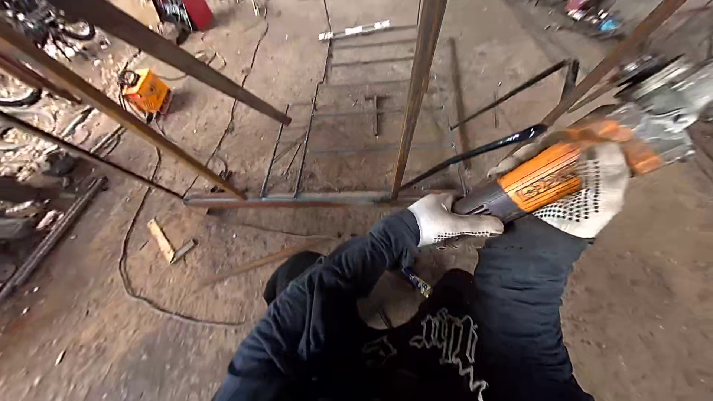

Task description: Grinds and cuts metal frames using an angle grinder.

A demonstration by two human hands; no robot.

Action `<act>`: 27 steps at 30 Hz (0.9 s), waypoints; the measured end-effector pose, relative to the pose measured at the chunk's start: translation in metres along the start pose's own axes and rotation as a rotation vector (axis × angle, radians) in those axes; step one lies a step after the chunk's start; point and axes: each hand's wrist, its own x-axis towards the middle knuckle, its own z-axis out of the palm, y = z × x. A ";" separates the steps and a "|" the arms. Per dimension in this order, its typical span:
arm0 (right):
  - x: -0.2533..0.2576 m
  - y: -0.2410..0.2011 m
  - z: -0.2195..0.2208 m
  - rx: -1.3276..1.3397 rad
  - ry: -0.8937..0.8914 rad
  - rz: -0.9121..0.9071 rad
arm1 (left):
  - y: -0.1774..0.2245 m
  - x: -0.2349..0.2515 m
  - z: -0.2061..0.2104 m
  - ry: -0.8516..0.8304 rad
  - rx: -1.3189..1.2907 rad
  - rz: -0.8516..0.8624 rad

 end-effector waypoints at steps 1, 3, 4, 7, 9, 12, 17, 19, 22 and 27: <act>-0.008 -0.002 -0.003 0.031 -0.010 0.017 | -0.002 -0.007 0.004 -0.041 -0.050 -0.023; -0.027 0.001 0.004 0.109 0.036 0.005 | -0.001 -0.025 0.013 -0.018 0.002 -0.106; -0.037 0.007 0.007 0.123 0.061 0.003 | -0.001 -0.034 0.015 0.024 0.139 -0.183; -0.063 0.043 0.007 0.136 0.085 0.037 | -0.015 -0.056 0.019 0.118 0.477 -0.409; -0.072 0.066 0.020 0.122 0.078 0.053 | -0.035 -0.073 0.011 0.148 0.444 -0.457; -0.080 0.104 0.054 0.244 0.148 0.164 | -0.052 -0.117 -0.009 0.270 0.472 -0.519; -0.102 0.177 0.158 0.572 0.268 0.547 | -0.044 -0.232 -0.080 0.426 0.405 -0.415; -0.128 0.207 0.208 0.537 0.191 0.712 | -0.046 -0.279 -0.098 0.479 0.084 -0.345; -0.149 0.225 0.251 0.199 -0.163 0.894 | -0.062 -0.350 -0.110 0.569 -0.179 -0.455; -0.140 0.255 0.186 -0.655 -1.139 0.769 | -0.101 -0.435 -0.117 0.825 0.112 -0.971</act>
